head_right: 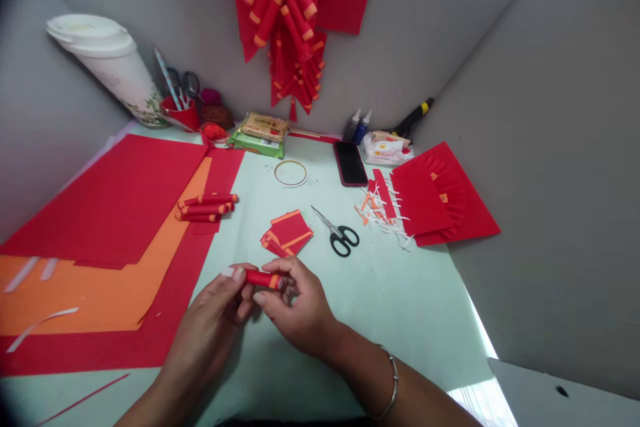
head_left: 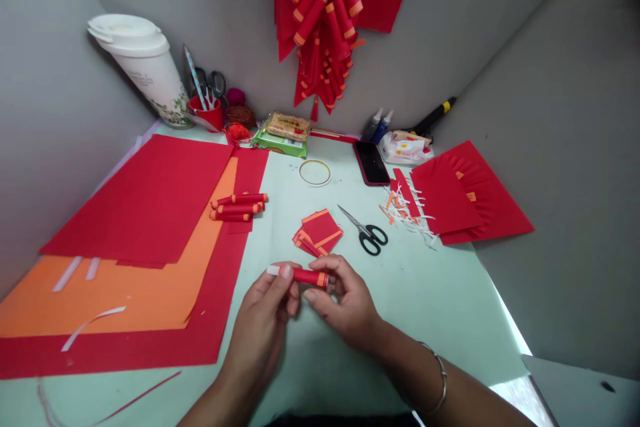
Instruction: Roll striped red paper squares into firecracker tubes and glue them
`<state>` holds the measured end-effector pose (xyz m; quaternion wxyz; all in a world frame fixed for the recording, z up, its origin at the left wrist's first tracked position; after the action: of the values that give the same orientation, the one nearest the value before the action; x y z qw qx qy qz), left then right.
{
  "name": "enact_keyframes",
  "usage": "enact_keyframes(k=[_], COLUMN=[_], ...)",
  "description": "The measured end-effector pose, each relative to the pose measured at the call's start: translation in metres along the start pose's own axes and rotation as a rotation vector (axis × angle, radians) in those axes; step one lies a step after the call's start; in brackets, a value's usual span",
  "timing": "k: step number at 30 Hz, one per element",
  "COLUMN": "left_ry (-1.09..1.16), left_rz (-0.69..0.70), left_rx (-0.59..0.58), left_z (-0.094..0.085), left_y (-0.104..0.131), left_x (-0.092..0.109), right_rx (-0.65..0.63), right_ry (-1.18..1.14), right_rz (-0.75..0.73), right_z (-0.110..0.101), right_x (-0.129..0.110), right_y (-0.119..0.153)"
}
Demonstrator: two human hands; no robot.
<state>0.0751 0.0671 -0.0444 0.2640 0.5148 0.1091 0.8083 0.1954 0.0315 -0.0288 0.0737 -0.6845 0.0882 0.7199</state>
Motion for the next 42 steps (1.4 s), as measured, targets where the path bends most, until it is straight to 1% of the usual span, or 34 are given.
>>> enact_keyframes(k=[3,9,13,17,20,24,28,31,36,42], left_ry=[0.000,-0.054,-0.110,-0.246,-0.343,-0.405,-0.335,-0.327,-0.356,-0.287], left_rz=[0.008,0.025,0.053,0.127,0.181,0.176,0.133,0.107,0.125,0.111], left_rx=[0.010,-0.003,0.001,-0.010,-0.007,0.017,-0.018,-0.025,-0.028,-0.053], left_z=[-0.003,-0.001,-0.004,-0.006,-0.004,-0.001,0.001,-0.001,-0.003,-0.001], left_y=[-0.002,-0.003,-0.001,0.002,0.006,0.008,0.008,0.008,0.007,0.007], left_x=[0.001,-0.001,-0.002,0.002,0.008,0.013,0.008,0.003,0.002,-0.002], right_rx=[-0.041,-0.009,-0.043,-0.038,-0.040,-0.032,-0.056,-0.079,-0.087,-0.099], right_ry=[-0.064,-0.071,-0.077,-0.126,-0.170,-0.212,-0.233,-0.223,-0.169,-0.180], right_rz=[0.078,0.139,0.174,0.234,0.248,0.241,0.232,0.227,0.222,0.209], right_z=[0.004,-0.002,0.000,0.001,0.002,0.002,0.004,0.005,0.007,0.008], right_x=[0.005,0.007,0.007,0.011,0.011,0.012,0.012,0.010,0.007,0.009], right_y=[0.001,-0.001,0.000,0.003,0.004,0.004,0.002,0.003,0.006,0.005])
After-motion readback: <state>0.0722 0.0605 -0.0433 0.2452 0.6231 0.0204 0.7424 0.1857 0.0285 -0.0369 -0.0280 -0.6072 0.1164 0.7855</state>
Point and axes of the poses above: each hand's wrist, its own y-axis away from the middle knuckle, its own z-axis out of the palm, x = y × z, the point moved 10 cm from there along -y, towards the middle knuckle, and after that the axes turned 1 degree about z, right-handed, at the moved point
